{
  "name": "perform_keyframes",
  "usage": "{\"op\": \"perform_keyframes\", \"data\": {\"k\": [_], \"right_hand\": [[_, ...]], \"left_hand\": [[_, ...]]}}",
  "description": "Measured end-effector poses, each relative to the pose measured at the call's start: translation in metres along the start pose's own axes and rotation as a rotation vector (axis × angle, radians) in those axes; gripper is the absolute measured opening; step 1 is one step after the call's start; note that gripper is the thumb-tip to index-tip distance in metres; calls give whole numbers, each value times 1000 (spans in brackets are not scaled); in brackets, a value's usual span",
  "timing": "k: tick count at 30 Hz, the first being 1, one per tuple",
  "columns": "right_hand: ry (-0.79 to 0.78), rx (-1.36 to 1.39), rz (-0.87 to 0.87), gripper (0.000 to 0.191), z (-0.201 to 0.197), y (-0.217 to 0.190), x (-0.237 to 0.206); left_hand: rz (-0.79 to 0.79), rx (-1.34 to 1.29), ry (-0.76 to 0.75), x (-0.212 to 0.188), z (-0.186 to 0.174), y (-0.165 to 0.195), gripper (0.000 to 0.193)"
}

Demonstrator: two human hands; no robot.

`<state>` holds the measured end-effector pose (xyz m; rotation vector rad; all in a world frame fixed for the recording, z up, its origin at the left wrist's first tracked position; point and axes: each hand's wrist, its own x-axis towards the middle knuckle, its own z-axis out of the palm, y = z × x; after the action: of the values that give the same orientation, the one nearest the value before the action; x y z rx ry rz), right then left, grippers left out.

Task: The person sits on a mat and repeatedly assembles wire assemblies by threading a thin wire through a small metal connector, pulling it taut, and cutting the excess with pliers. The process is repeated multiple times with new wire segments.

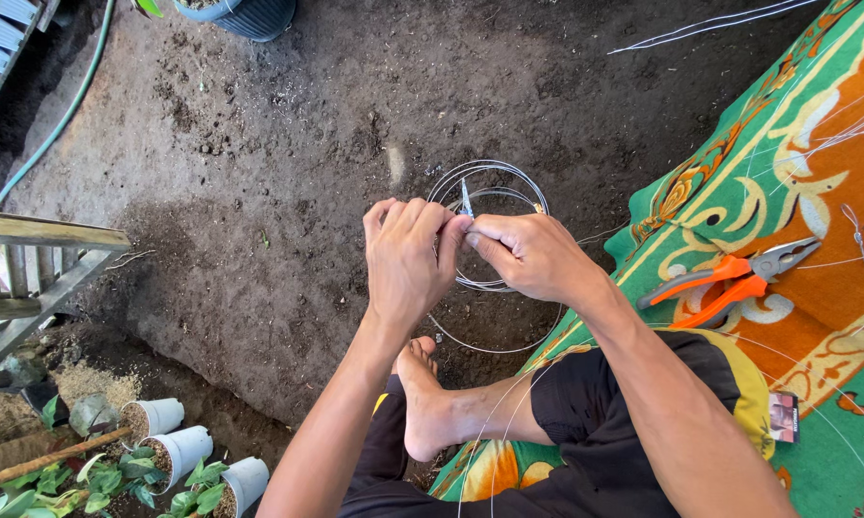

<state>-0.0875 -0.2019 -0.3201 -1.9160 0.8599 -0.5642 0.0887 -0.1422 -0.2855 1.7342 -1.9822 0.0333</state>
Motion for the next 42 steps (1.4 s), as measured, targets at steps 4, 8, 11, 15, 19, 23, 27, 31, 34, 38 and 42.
{"op": "perform_keyframes", "data": {"k": [4,8,11,15,19,23,27,31,34,38,42], "right_hand": [[8,144,-67,23,-1,-3,1],[-34,140,17,23,0,-4,0],[-4,86,-61,21,2,0,0],[43,2,-135,20,8,6,-3],[56,-52,-174,19,13,6,-4],[38,52,-78,21,7,5,-2],[9,182,29,23,-1,4,0],[22,257,-69,23,-1,2,0],[-52,210,36,24,-2,2,0],[-37,188,-15,23,-3,3,-1],[9,36,-80,20,0,6,-3]], "left_hand": [[-51,-310,-181,9,-13,-15,17],[30,-290,-207,11,-20,-21,19],[-230,-345,-302,11,-15,-23,24],[-544,-554,-439,12,-1,-32,30],[-713,-636,-420,11,15,-33,31],[-536,-638,-235,7,8,-29,29],[-144,-444,26,-4,-16,-22,32],[199,-216,81,-4,-23,-18,23],[273,-145,58,0,-21,-17,26],[285,-113,60,2,-18,-15,22],[278,-85,-10,-1,-16,-14,16]]}}
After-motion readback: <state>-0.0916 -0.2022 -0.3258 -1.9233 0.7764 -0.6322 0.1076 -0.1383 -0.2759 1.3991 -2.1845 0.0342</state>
